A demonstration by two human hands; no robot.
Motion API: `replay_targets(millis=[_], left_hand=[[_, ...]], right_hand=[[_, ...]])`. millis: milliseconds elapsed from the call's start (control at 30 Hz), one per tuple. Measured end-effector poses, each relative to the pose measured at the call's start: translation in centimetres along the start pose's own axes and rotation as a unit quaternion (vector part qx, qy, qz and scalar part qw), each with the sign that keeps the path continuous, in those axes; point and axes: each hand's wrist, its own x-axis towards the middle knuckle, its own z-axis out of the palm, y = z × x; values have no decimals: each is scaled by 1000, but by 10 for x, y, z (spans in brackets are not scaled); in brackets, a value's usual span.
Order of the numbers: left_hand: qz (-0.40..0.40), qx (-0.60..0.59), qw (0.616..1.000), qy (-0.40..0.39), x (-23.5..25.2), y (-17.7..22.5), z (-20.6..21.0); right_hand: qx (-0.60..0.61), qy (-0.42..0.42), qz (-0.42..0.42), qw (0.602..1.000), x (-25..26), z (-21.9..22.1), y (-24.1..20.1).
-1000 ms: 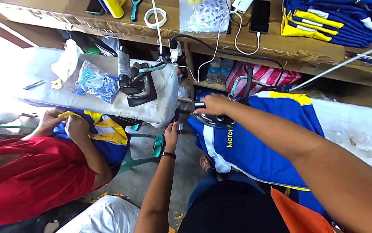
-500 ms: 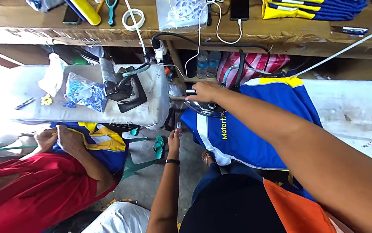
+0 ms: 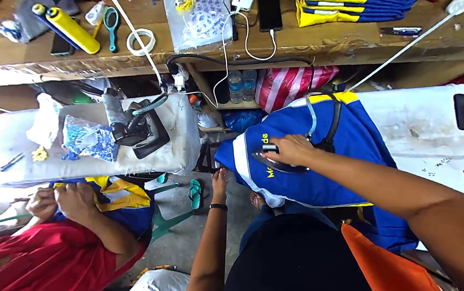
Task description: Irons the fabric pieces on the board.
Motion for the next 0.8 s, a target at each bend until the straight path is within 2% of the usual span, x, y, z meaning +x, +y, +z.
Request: replay_targets(millis=[167,300,467,567,667,800], left_hand=[[10,-12,1000,13,-10,2,20],[35,-15,999,17,-16,-2,31],[52,-21,997,44,-20,-10,41],[66,-24,995,66,-21,-16,46],[68,-33,993,91,-18,-22,52],[50,-30,988,142,-18,-19,61]], right_hand=[[32,46,66,996,65,-41,24],[43,1,40,998,70,-50,32],[3,-85,-77,993,5,-22,34],[-29,-82,-120,989,-47,7,53],[-39,-127,-121,984,-87,14,93],[-9,-144,-57,988,-126,-6,172]])
